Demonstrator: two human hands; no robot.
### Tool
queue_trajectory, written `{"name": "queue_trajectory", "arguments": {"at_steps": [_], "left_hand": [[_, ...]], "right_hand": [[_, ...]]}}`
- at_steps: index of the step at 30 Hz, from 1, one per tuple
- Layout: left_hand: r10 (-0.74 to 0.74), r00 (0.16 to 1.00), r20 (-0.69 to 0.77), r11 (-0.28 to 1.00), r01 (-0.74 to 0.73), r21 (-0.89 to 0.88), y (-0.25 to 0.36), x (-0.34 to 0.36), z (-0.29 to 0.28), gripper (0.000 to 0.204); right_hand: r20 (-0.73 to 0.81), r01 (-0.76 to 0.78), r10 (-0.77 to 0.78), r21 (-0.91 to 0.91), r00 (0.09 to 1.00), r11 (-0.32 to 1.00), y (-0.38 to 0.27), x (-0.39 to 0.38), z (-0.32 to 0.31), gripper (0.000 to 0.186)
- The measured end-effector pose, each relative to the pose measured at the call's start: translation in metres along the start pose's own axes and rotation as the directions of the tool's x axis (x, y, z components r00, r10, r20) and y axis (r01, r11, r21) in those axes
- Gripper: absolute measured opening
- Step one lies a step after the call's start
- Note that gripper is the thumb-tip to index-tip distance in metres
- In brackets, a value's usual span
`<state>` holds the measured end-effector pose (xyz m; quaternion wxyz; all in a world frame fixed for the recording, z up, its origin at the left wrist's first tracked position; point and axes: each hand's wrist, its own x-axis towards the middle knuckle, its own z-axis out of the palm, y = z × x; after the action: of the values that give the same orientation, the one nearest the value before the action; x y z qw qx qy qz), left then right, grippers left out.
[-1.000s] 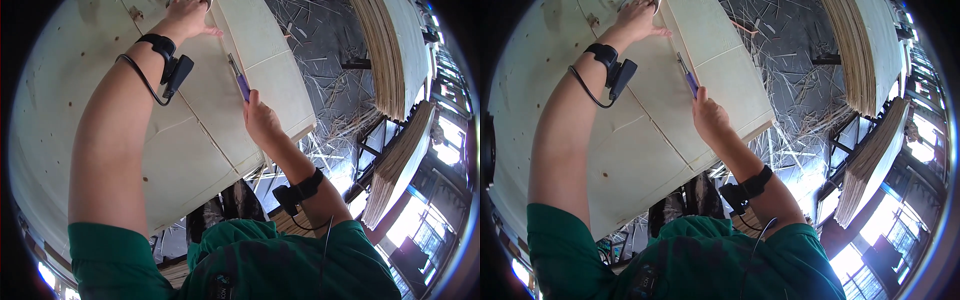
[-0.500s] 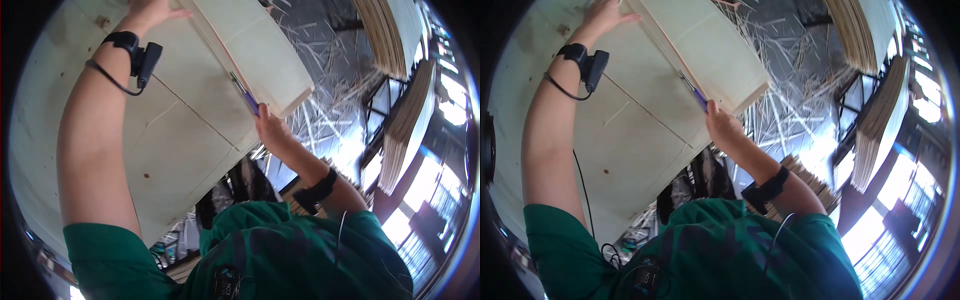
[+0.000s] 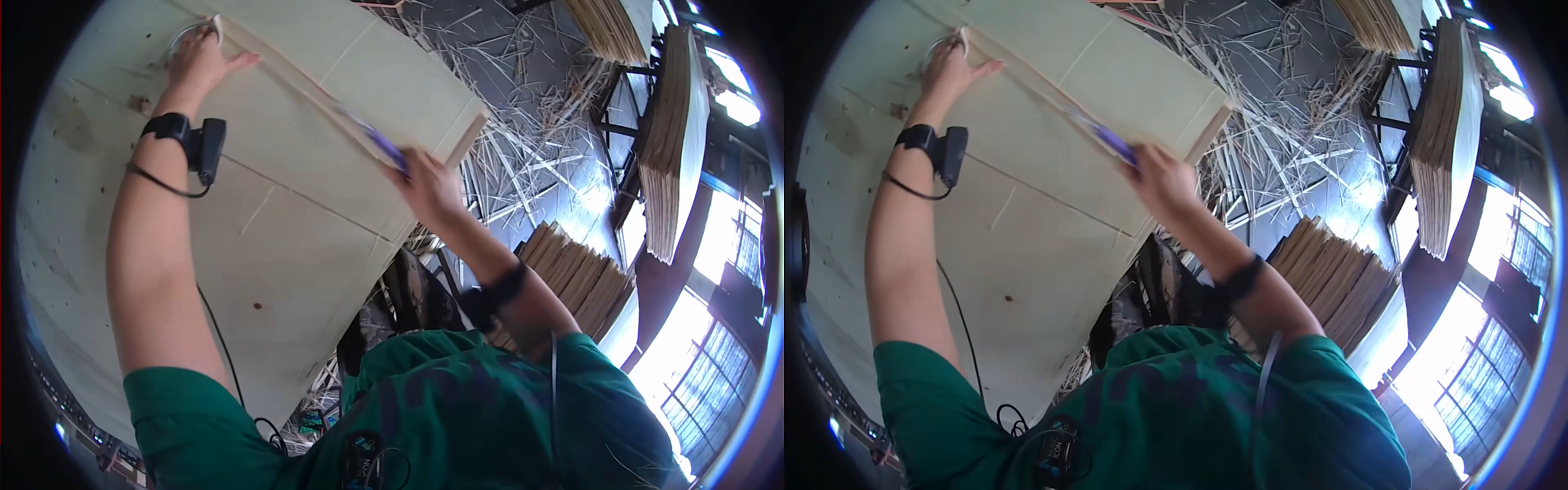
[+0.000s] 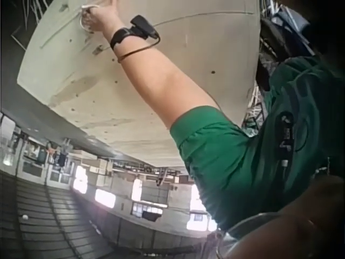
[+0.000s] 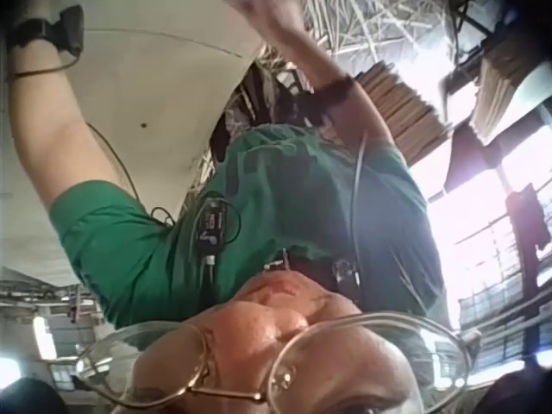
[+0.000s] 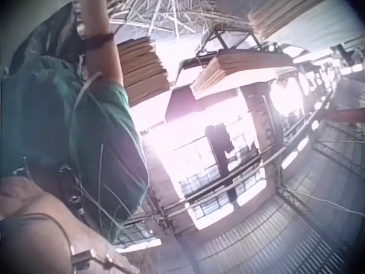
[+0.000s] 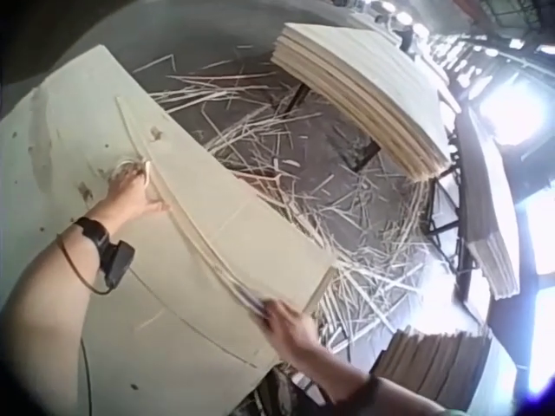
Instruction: The person lifts a wood sheet from a stack, places it on a table, and uses a tool to trim thin strips from the wood while applying tape. Finally, they lift the finished wood sheet and place it onto another stack.
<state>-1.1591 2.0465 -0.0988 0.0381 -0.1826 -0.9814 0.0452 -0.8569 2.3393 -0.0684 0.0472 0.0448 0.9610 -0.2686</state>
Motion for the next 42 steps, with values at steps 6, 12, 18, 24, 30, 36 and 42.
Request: {"name": "queue_trajectory", "arguments": {"at_steps": [6,12,18,24,30,36,42], "left_hand": [[0.030,0.998,0.064,0.993,-0.022,-0.116,0.003,-0.010,-0.011,0.092],[-0.022,0.924,-0.383,0.958,-0.090,-0.273,0.007,-0.118,-0.030,0.037],[0.150,0.966,-0.210,0.852,-0.234,-0.468,0.133,-0.292,-0.047,0.037],[0.149,0.983,-0.106,0.898,-0.180,-0.402,0.151,-0.314,-0.051,0.043],[0.209,0.969,-0.130,0.905,-0.243,-0.350,0.132,-0.294,-0.042,0.041],[0.211,0.967,-0.141,0.928,-0.244,-0.280,0.118,-0.287,-0.032,0.041],[0.256,0.962,-0.098,0.903,-0.274,-0.332,0.144,-0.305,-0.039,0.041]], "right_hand": [[0.036,-0.004,0.004,0.019,0.999,1.000,-0.028,0.058,0.026,0.026],[0.343,-0.055,0.006,0.135,0.939,0.989,-0.007,-0.036,0.004,0.028],[0.270,-0.037,-0.035,0.257,0.962,0.966,0.012,-0.088,0.020,0.026],[0.321,-0.041,-0.027,0.202,0.947,0.978,0.024,-0.115,0.010,0.027],[0.324,-0.067,0.028,0.109,0.946,0.992,0.023,-0.118,0.014,0.025],[0.309,-0.013,-0.013,0.080,0.951,0.997,0.003,-0.088,0.029,0.026],[0.344,-0.055,0.020,0.090,0.939,0.994,-0.001,-0.094,0.031,0.027]]}}
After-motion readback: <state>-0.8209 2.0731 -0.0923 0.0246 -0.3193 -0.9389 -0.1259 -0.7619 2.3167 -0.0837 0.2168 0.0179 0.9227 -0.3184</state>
